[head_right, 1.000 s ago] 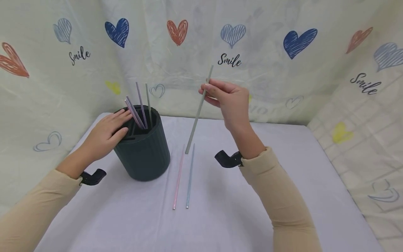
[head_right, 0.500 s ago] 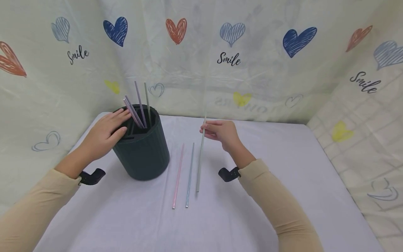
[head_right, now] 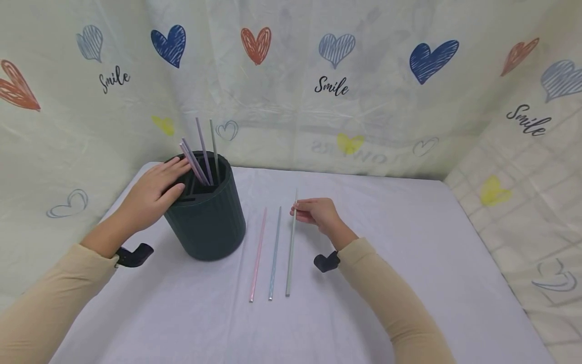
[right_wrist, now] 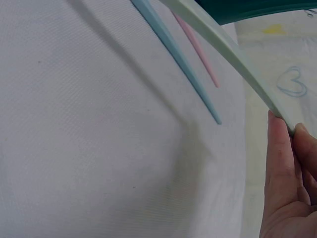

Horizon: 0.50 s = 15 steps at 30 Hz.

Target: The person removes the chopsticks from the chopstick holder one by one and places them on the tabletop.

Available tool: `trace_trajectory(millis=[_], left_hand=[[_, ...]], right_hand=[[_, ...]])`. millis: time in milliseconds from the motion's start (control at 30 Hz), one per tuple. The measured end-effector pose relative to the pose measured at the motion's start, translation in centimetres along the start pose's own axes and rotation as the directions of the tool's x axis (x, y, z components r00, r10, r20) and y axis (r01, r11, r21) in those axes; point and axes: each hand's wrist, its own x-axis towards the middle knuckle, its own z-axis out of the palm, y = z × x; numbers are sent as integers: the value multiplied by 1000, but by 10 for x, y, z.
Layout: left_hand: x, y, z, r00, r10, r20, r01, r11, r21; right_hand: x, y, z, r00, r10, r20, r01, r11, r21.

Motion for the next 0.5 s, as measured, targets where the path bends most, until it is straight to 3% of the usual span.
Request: trace_trajectory(millis=[500], left_hand=[[0, 0, 0, 1000, -2, -3, 2, 1000, 3]], right_hand=[[20, 25, 0, 995, 101, 3, -101, 995, 0]])
